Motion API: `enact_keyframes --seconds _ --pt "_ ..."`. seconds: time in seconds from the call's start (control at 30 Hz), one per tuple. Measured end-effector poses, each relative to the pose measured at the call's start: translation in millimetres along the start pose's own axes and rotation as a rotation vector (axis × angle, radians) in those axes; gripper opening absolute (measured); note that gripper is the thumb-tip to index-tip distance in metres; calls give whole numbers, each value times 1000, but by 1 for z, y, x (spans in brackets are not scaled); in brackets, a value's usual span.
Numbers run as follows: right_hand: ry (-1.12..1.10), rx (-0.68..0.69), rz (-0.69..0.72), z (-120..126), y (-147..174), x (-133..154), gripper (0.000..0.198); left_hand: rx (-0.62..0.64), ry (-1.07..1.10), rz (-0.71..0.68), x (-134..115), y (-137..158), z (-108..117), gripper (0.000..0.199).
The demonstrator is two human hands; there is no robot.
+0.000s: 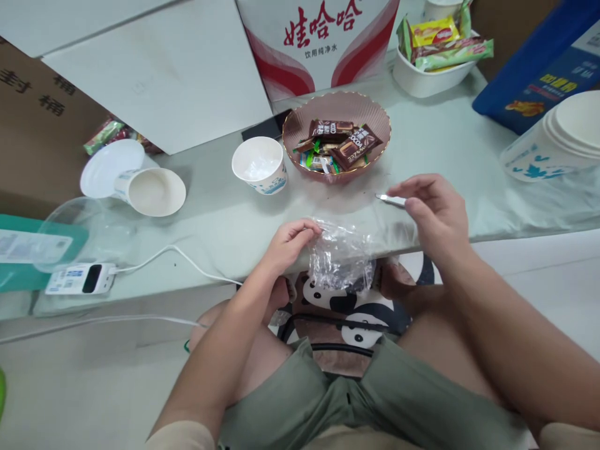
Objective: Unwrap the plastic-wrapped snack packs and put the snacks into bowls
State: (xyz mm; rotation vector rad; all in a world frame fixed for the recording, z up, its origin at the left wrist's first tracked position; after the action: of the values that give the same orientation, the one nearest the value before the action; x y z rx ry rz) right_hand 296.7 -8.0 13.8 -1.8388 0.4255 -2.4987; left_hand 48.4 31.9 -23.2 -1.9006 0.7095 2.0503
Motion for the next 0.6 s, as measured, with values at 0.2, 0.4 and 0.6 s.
enact_keyframes --seconds 0.2,0.4,0.6 --pt "35 667 -214 -58 17 7 60 158 -204 -132 -14 8 -21 23" --pt "8 831 -327 -58 21 -8 15 89 -110 -108 -16 8 5 33" --pt "-119 684 -318 -55 20 -11 13 39 348 5 -6 5 9 54"
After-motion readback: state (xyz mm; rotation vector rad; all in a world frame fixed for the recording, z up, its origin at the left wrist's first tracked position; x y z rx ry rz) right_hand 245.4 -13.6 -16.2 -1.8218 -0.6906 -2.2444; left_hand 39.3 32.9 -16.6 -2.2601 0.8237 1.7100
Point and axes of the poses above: each hand's wrist, its own y-axis away from the middle knuckle, its own z-axis out of the back of the hand, x = y × z, the point moved 6 cm from there along -y, towards the middle knuckle, and after that the axes turned 4 degrees about x, right-handed, at the moved point
